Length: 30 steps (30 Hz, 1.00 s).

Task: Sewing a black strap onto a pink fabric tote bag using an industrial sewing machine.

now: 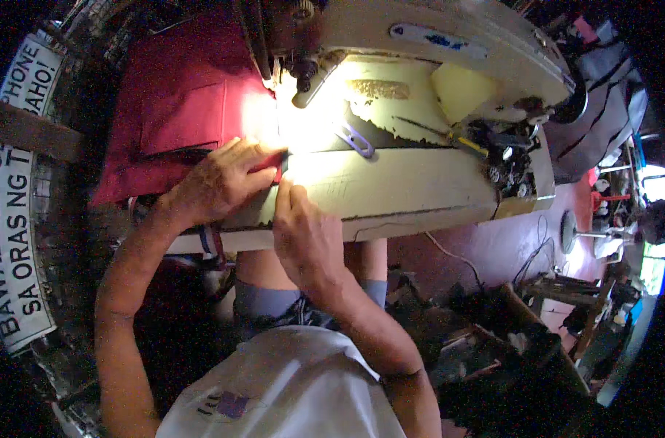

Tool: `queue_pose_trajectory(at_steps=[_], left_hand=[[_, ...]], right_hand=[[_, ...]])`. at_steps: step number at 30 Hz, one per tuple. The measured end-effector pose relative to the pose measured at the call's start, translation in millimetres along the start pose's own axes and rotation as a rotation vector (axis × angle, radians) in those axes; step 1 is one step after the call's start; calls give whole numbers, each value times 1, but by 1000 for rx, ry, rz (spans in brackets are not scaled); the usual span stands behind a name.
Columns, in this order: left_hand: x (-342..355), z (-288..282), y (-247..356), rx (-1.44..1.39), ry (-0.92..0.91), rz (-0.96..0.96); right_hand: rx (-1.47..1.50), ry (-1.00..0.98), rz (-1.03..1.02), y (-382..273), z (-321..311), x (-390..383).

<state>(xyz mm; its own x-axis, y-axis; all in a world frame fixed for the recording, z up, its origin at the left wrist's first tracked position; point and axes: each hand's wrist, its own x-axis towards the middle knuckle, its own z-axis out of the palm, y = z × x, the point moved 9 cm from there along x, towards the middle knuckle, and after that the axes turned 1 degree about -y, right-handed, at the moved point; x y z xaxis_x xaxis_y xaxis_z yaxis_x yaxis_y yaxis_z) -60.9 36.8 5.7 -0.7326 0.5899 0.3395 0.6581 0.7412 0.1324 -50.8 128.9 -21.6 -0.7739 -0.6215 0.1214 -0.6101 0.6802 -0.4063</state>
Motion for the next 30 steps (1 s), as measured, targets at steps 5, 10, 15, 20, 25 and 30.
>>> queue_pose_trajectory(at_steps=[5,10,15,20,25,30], left_hand=[[-6,11,-1,-14,-98,24],[-10,13,-7,-80,-30,-68],[-9,11,-7,-111,-12,-63],[-7,13,-11,-102,-39,-61],[1,16,-27,-40,-34,-35],[7,16,-36,31,-34,55]], right_hand=[[-9,-29,-14,1,2,-2],[-25,-35,-51,-1,5,-1],[5,-31,6,2,3,1],[-54,-53,-25,-3,1,4],[-45,-57,7,7,7,22],[2,24,-44,9,7,36]])
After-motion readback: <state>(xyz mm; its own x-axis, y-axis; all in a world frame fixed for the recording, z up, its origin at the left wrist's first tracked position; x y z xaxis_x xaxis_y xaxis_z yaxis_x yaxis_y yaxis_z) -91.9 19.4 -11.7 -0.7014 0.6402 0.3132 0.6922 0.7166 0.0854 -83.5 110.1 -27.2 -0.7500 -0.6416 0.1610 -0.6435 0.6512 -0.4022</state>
